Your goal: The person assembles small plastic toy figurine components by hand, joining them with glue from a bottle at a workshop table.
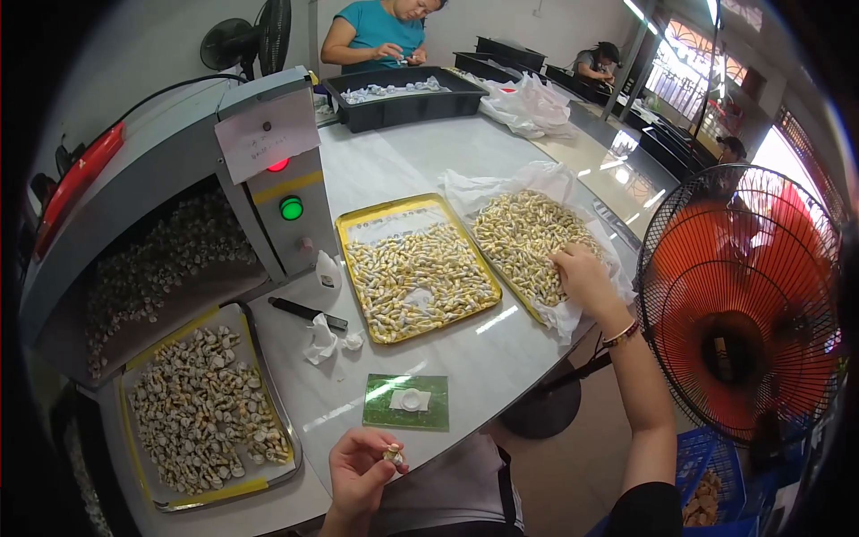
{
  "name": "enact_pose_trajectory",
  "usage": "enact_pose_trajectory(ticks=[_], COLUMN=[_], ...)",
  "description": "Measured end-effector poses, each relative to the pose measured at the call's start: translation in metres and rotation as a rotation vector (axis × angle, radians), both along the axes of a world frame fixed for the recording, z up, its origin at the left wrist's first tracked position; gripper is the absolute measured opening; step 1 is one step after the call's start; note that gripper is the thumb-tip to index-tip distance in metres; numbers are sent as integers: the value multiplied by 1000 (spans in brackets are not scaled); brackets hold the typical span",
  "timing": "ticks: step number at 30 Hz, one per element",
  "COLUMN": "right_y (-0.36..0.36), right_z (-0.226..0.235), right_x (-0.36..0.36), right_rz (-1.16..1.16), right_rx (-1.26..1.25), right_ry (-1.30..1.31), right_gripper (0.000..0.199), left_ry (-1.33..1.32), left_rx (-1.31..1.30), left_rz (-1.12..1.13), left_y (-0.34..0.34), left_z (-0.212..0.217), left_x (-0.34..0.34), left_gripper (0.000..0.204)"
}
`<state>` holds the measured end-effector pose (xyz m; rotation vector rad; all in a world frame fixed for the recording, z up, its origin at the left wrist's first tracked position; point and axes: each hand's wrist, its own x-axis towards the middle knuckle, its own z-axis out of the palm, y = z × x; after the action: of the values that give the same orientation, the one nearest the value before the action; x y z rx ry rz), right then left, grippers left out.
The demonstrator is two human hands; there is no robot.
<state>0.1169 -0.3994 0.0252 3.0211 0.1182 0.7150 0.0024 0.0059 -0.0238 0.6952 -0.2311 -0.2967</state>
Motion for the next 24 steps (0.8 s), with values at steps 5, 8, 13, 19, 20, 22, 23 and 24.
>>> enact_pose_trajectory(ticks=[5,8,13,19,20,22,23,24], right_y=[3,11,12,10,9,7,8,9], right_z=[2,10,10,11,10,7,6,8], right_x=[4,1,-1,-6,-4,0,-1,-1], right_rz=[10,-23,-60,-37,-34,-5,-6,-59], right_rx=[45,97,172,431,437,388,396,459], right_ry=[113,-20,-5,-19,-15,-8,-8,-4], right_gripper=[9,8,8,8,8,8,8,8], left_ry=[-2,0,32,-34,-28,-25,-16,-8], left_rx=[-10,-29,-14,44,30,25,26,23], left_rz=[11,24,8,16,23,22,15,14], left_y=[0,1,4,4,1,2,3,2], left_z=[1,-1,0,0,1,1,1,0], left_x=[-1,0,-3,-2,-2,-1,-1,-1], left_gripper=[21,22,27,23,22,22,22,22])
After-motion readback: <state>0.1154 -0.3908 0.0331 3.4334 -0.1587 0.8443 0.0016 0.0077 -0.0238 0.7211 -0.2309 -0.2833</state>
